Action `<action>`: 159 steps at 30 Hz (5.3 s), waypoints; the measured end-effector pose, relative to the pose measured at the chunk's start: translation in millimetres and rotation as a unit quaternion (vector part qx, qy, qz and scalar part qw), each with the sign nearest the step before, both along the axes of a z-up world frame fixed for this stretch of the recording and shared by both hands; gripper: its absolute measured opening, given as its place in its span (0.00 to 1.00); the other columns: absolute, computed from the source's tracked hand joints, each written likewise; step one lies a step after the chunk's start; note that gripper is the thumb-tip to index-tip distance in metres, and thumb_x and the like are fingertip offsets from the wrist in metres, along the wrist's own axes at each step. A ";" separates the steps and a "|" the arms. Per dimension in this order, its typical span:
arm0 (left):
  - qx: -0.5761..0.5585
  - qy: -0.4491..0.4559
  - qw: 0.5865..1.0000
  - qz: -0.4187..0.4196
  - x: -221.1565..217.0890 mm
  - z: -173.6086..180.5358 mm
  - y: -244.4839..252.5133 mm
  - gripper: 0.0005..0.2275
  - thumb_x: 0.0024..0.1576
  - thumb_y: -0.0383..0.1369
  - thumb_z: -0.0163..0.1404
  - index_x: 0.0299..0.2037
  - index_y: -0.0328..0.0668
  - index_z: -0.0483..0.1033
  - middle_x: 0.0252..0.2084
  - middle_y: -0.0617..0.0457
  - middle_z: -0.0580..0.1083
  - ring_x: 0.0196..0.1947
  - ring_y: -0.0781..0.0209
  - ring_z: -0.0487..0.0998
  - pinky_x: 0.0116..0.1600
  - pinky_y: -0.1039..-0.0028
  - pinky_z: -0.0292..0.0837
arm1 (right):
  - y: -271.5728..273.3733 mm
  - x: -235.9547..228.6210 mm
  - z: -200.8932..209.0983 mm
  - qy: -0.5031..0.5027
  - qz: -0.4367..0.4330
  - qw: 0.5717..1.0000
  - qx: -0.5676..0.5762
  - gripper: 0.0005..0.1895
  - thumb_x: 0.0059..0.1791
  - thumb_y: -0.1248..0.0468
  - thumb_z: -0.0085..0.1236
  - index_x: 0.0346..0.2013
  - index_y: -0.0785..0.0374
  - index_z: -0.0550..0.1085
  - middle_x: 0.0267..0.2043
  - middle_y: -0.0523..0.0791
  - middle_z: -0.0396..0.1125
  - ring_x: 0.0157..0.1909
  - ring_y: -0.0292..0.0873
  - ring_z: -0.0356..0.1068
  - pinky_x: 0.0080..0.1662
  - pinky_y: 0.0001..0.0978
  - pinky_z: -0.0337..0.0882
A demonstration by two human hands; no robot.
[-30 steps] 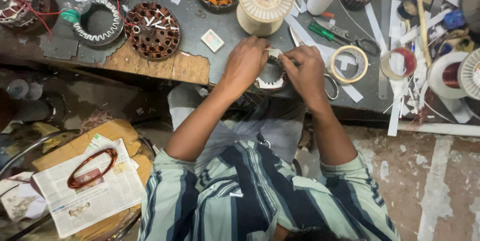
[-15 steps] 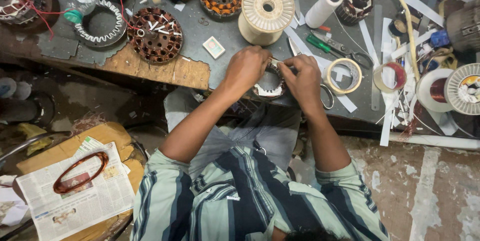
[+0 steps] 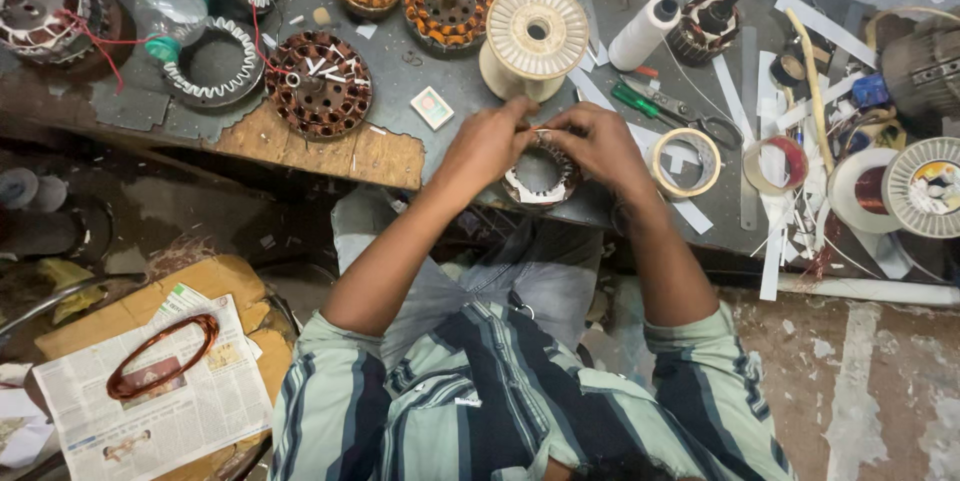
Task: The person wraps white insulating tape around a copper-wound motor stator, repeatedly cutting and applying strips to cover the winding. They use scissors to trim tape and handle a separate coil of copper wire at the end.
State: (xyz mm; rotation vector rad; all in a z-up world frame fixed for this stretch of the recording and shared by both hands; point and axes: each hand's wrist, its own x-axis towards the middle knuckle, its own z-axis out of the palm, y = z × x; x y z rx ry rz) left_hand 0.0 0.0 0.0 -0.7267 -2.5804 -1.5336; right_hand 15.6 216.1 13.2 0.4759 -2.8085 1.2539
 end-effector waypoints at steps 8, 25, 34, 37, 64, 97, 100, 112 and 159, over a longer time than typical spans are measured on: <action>0.019 -0.066 0.997 0.035 -3.5 1.5 -6.0 0.08 0.53 0.34 0.61 0.41 0.42 0.83 0.39 0.44 0.81 0.40 0.47 0.83 0.46 0.60 0.77 | -2.3 -6.0 3.7 -0.217 -0.093 0.971 -0.048 0.11 0.48 0.61 0.65 0.40 0.65 0.81 0.33 0.49 0.75 0.33 0.40 0.70 0.38 0.36 0.70; -0.333 0.268 0.902 0.062 17.8 -13.0 33.8 0.04 0.51 0.29 0.52 0.35 0.40 0.76 0.32 0.50 0.77 0.33 0.58 0.81 0.34 0.71 0.78 | -18.8 22.6 2.9 0.096 -0.063 0.989 0.091 0.09 0.48 0.65 0.64 0.42 0.66 0.80 0.39 0.55 0.73 0.43 0.58 0.73 0.47 0.46 0.71; -0.339 0.322 0.884 0.021 14.2 -8.7 25.6 0.05 0.48 0.29 0.52 0.33 0.40 0.77 0.32 0.51 0.76 0.36 0.58 0.80 0.34 0.72 0.77 | -22.1 36.6 -4.1 0.145 -0.097 0.978 0.116 0.07 0.49 0.65 0.63 0.38 0.66 0.80 0.36 0.53 0.71 0.43 0.59 0.71 0.47 0.49 0.70; -0.317 0.334 0.888 -0.011 9.6 -6.1 27.0 0.06 0.48 0.29 0.51 0.34 0.38 0.77 0.33 0.49 0.76 0.37 0.56 0.79 0.38 0.70 0.78 | -22.0 38.4 -3.5 0.153 -0.105 0.973 0.141 0.05 0.49 0.67 0.62 0.35 0.67 0.79 0.35 0.53 0.70 0.42 0.58 0.71 0.46 0.50 0.70; -0.042 -0.050 0.997 -0.046 2.4 5.1 -17.1 0.15 0.63 0.39 0.47 0.46 0.38 0.83 0.47 0.41 0.80 0.48 0.42 0.81 0.53 0.60 0.74 | -13.5 132.1 -58.0 -0.269 -0.190 0.843 -0.425 0.27 0.58 0.61 0.43 0.71 0.63 0.56 0.40 0.48 0.73 0.35 0.37 0.74 0.29 0.28 0.74; 0.087 0.224 0.969 -0.051 81.8 96.2 29.4 0.30 0.58 0.26 0.59 0.71 0.40 0.62 0.59 0.40 0.75 0.60 0.43 0.77 0.68 0.56 0.70 | 34.1 119.8 27.5 0.124 -0.119 0.979 -0.114 0.09 0.52 0.68 0.64 0.45 0.69 0.78 0.40 0.48 0.75 0.45 0.40 0.74 0.77 0.57 0.51; 0.083 0.220 0.972 -0.012 88.7 89.8 34.1 0.30 0.60 0.25 0.59 0.72 0.42 0.60 0.55 0.43 0.77 0.56 0.47 0.79 0.64 0.60 0.72 | 18.3 118.4 40.3 0.145 -0.108 0.980 -0.090 0.11 0.51 0.67 0.65 0.47 0.69 0.78 0.40 0.47 0.76 0.46 0.41 0.76 0.76 0.57 0.53; 0.222 -0.130 0.966 0.027 91.6 99.0 1.3 0.22 0.54 0.23 0.63 0.56 0.37 0.66 0.41 0.51 0.81 0.36 0.64 0.80 0.36 0.74 0.69 | 8.9 116.1 128.3 0.209 -0.111 0.965 0.115 0.09 0.52 0.60 0.70 0.38 0.63 0.80 0.34 0.47 0.75 0.38 0.44 0.75 0.70 0.52 0.60; 0.360 -0.237 0.902 -0.018 42.4 1.6 -22.7 0.23 0.61 0.23 0.56 0.65 0.31 0.62 0.44 0.43 0.81 0.46 0.65 0.80 0.53 0.76 0.74 | -11.7 58.7 6.1 -0.042 -0.148 0.960 -0.232 0.09 0.51 0.64 0.66 0.42 0.67 0.79 0.40 0.42 0.72 0.42 0.34 0.70 0.45 0.26 0.69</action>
